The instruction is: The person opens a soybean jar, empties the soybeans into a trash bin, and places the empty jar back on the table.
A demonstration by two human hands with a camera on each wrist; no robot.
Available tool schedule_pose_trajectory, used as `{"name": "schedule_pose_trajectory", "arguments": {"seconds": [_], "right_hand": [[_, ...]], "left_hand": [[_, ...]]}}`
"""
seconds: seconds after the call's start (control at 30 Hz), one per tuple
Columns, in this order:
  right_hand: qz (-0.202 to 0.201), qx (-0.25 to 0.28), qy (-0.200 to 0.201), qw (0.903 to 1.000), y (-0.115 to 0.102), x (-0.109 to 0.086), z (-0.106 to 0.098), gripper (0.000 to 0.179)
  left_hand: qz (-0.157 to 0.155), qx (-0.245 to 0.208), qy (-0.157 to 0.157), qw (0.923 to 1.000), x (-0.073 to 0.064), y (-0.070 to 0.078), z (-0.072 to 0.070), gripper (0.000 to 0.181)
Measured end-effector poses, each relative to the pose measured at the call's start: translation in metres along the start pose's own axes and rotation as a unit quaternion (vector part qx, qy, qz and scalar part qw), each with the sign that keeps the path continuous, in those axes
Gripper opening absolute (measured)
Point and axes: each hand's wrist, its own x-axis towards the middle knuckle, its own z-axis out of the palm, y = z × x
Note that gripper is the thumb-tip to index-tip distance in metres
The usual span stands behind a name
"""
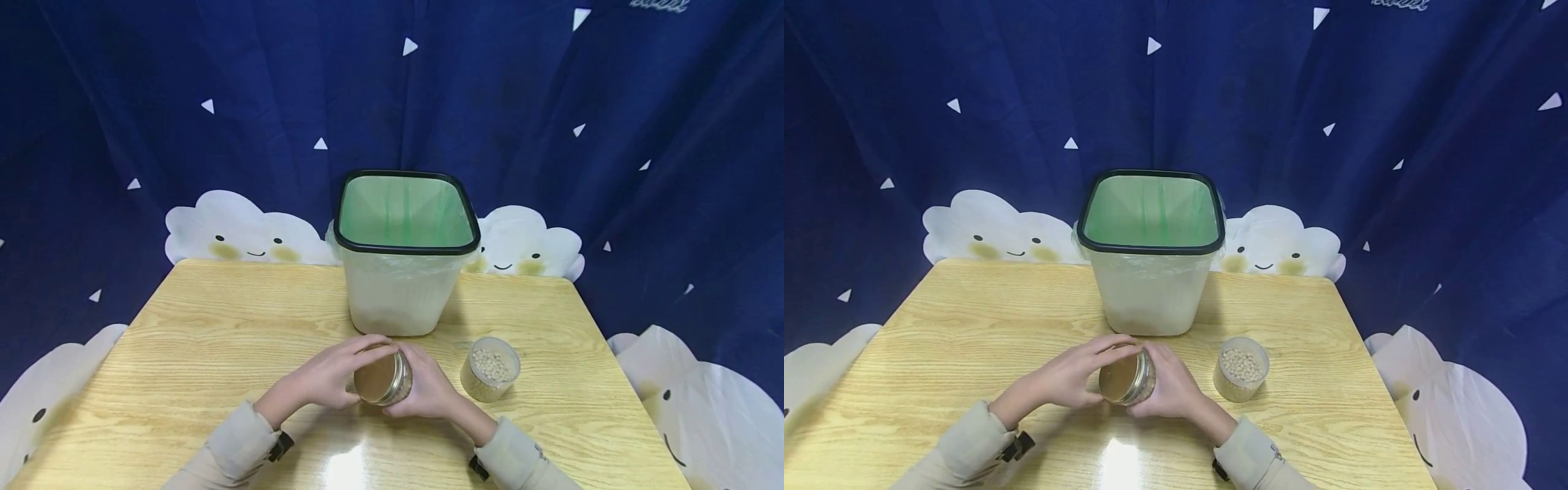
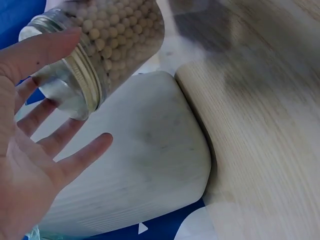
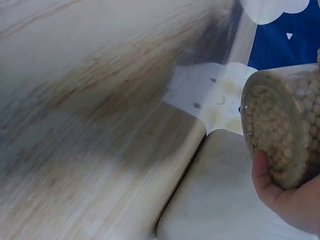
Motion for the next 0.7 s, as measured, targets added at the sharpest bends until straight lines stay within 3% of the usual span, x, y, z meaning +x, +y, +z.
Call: {"name": "schedule_pose_trajectory", "arguments": {"seconds": [0.1, 0.27, 0.47, 0.7], "right_hand": [[-0.006, -0.004, -0.001, 1.0, 0.0006, -0.0008, -0.0003, 0.097], [0.002, -0.012, -0.004, 0.9999, -0.0003, -0.0015, 0.0005, 0.095], [0.025, -0.02, 0.007, 0.9995, -0.003, -0.0018, 0.0023, 0.095], [0.06, 0.051, 0.013, 0.9968, -0.001, -0.0024, -0.0005, 0.091]], "left_hand": [[-0.01, -0.003, 0.01, 0.9999, 0.0006, 0.0003, 0.0014, 0.09], [-0.071, -0.013, 0.019, 0.9972, 0.0006, 0.0034, 0.003, 0.095], [-0.136, -0.046, 0.039, 0.9889, -0.0011, 0.0048, 0.004, 0.086], [-0.142, -0.059, 0.051, 0.9868, -0.0065, 0.0043, -0.0014, 0.091]]}}
